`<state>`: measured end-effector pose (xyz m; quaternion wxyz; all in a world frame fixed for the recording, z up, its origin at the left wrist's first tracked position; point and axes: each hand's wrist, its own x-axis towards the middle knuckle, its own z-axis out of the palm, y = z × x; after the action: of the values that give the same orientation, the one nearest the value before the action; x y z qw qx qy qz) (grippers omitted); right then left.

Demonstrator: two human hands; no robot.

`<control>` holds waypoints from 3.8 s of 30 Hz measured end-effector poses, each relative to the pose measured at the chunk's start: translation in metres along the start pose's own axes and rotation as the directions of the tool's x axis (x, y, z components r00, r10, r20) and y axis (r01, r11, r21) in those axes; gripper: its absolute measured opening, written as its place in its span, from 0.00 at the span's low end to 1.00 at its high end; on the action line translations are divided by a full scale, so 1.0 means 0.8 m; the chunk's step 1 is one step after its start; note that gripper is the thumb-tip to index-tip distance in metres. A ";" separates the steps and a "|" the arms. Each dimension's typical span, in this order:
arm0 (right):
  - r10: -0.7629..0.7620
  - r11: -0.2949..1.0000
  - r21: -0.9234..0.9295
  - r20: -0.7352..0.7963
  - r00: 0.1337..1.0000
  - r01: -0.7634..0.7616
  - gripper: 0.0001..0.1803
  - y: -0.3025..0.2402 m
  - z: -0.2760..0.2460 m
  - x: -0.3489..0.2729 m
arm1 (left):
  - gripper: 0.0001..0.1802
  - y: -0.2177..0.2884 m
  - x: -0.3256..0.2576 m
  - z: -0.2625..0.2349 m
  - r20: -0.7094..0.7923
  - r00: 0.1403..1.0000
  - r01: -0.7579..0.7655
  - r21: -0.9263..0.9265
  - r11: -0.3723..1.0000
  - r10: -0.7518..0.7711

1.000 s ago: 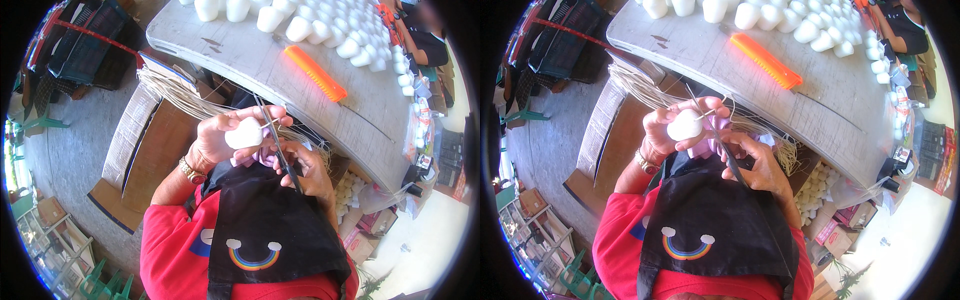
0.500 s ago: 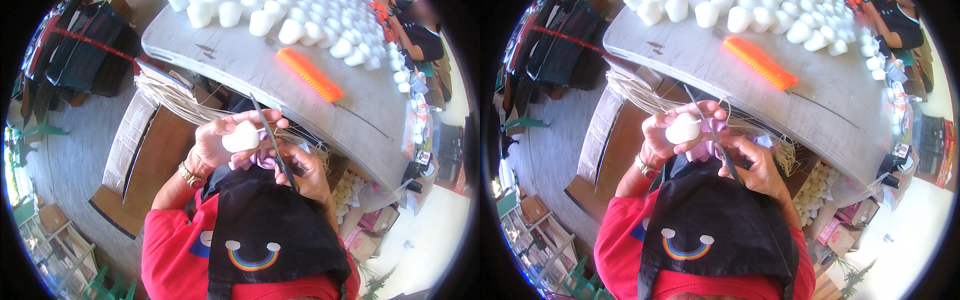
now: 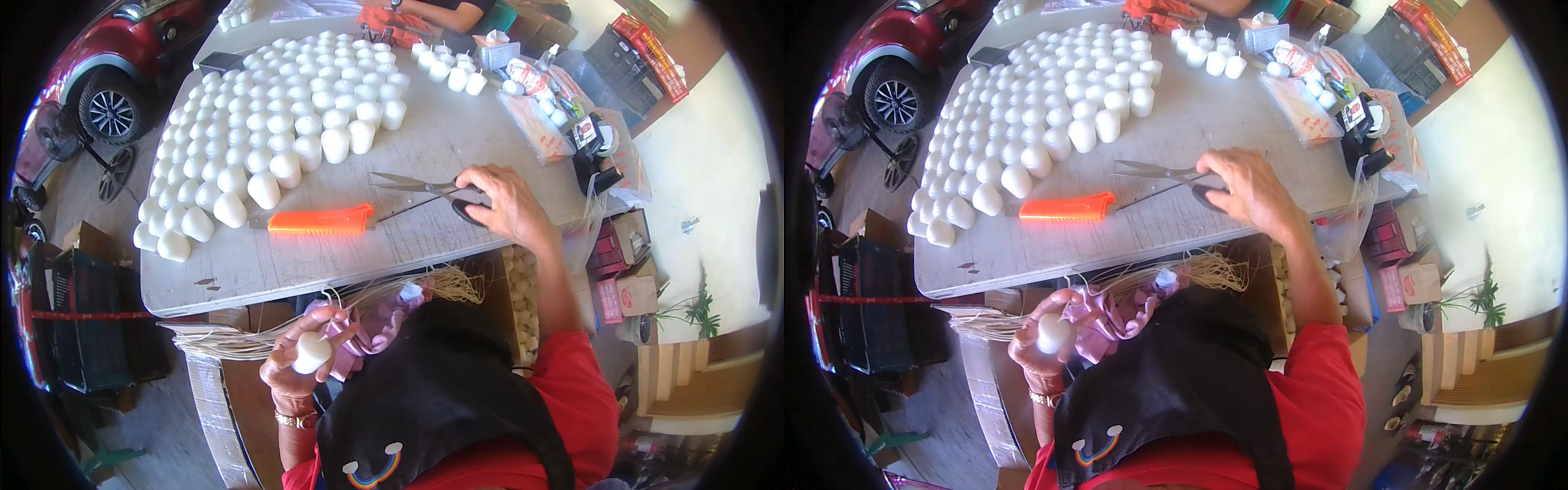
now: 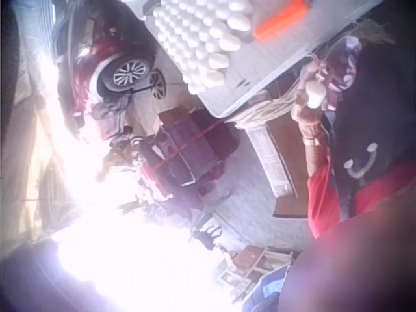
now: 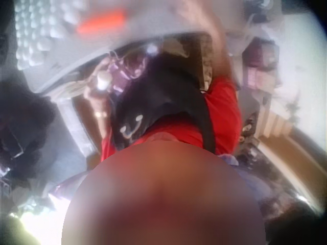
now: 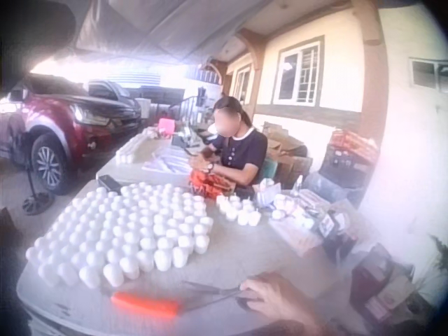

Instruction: The person inserts wicks into small white candles, trims the wicks with scissors, and places the finished candles on a table. The person repeats this process for multiple candles.

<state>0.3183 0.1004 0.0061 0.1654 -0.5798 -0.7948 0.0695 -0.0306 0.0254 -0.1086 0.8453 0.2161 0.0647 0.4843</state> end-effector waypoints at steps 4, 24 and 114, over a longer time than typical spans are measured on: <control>-0.090 0.986 -0.135 0.045 0.995 0.095 0.15 0.016 0.008 0.020 | 0.46 -0.007 0.016 0.017 -0.031 0.998 0.063 0.039 0.997 -0.062; -0.665 0.699 0.246 -0.123 0.737 0.672 0.20 -0.130 0.065 -0.010 | 0.35 -0.038 0.045 0.008 0.014 0.959 0.282 -0.156 0.947 -0.284; -0.290 0.709 0.517 -0.405 0.867 0.479 0.14 -0.197 0.067 -0.002 | 0.32 0.022 0.030 0.045 0.249 0.637 -0.376 0.926 0.012 0.730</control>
<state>0.1590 0.0532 0.0032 0.4679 -0.3192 -0.8008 0.1946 -0.0204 0.0423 -0.0662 0.2595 0.5917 0.3686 0.6684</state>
